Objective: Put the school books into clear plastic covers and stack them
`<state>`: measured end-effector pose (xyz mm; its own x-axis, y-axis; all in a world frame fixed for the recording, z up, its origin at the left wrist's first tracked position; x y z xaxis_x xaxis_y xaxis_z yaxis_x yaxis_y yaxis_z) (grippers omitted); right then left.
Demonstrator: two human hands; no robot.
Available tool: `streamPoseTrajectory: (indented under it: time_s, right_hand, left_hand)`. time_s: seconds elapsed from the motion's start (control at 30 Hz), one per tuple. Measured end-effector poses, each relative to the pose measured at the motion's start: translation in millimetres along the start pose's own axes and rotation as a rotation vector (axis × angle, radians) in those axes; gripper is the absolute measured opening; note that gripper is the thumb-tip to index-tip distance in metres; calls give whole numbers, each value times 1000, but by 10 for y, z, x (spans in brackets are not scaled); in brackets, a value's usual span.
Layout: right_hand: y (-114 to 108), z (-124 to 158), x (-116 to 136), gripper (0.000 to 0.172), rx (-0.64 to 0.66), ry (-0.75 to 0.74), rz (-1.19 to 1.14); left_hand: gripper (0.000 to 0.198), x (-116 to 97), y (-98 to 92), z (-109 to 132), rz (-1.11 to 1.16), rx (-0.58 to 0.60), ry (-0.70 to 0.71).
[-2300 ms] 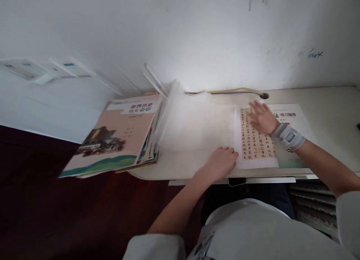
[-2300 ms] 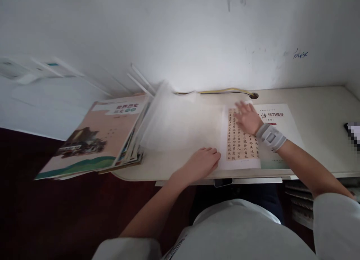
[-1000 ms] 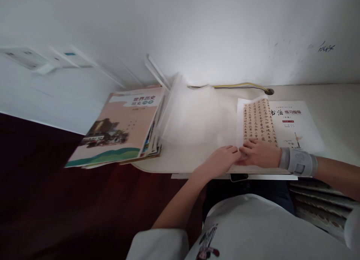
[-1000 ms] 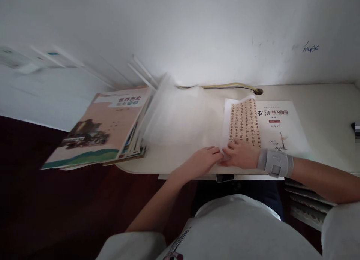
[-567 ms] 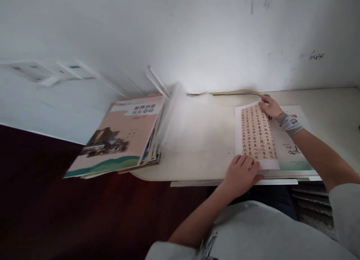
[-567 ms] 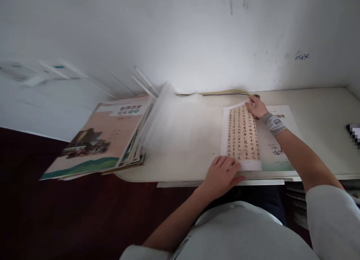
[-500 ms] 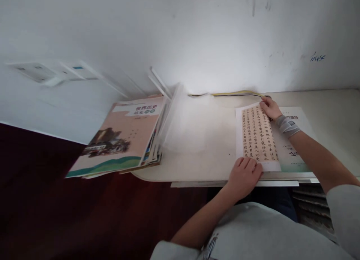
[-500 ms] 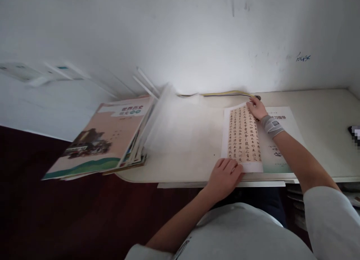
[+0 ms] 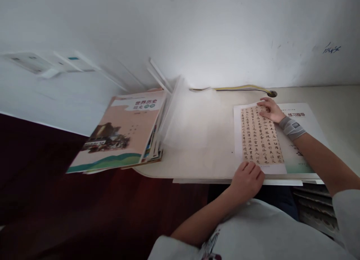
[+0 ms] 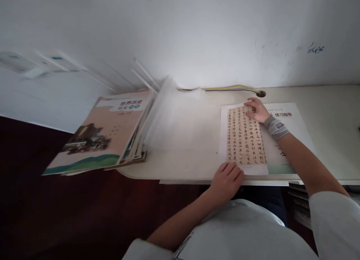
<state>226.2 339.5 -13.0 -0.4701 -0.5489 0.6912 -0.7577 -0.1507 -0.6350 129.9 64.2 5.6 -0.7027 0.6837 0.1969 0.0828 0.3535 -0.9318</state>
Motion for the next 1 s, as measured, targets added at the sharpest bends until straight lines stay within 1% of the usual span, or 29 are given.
streamPoseTrajectory:
  time_s: [0.03,0.1,0.23,0.3,0.37,0.43,0.5,0.57,0.67,0.73,0.9,1.0]
  right_hand:
    - [16,2,10,54,11,-4,15]
    - [43,9,42,57,26,-12,51]
    - [59,26,81,63,26,11,50]
    - [76,31,74,67,37,31,52]
    - [99,34,69,71,54,36,80]
    - [106,37,69,74,63,38,98]
    - [127,47,80,73,95,38,87]
    - [167,63,109,71,148,26,65]
    - [197,80,133,70,184,5,67]
    - [195,76,119,70,170,2,94]
    - [193,58,103,73,132,-11,138]
    - [214,58,143,74,155,-28,176]
  left_hand:
    - [14,-11,5,-4,7,3,6]
    - [13,44,5,23,4,9,-20]
    - [13,254,-50,159,-23,-9,-134]
    - [13,298,-66,182,-28,-3,-184]
    - [11,271,-76,140,-26,1,-209]
    - [12,187,-91,50,-22,-13,-197]
    - [15,69,-88,-47,-18,-26,-147]
    - [15,-37,-65,-111,-15,-38,-95]
    - [15,-119,-49,-126,-10,-83,-45]
    - [15,-91,-57,-93,-4,-110,-53]
    - [10,146,-148,40,-24,-140,-166]
    - [11,150,-168,62,-48,-131,-166]
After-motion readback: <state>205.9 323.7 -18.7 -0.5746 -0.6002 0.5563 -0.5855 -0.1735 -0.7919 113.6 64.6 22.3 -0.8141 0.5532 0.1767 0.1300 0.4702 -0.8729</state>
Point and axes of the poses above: each hand's wrist, its own z-axis away from the middle knuckle, its own y-axis out of the palm, x = y × z, the point moved 10 cm from there along -z, towards the middle knuckle, and after that the axes turned 10 degrees about -z, right-handed, at the moved point
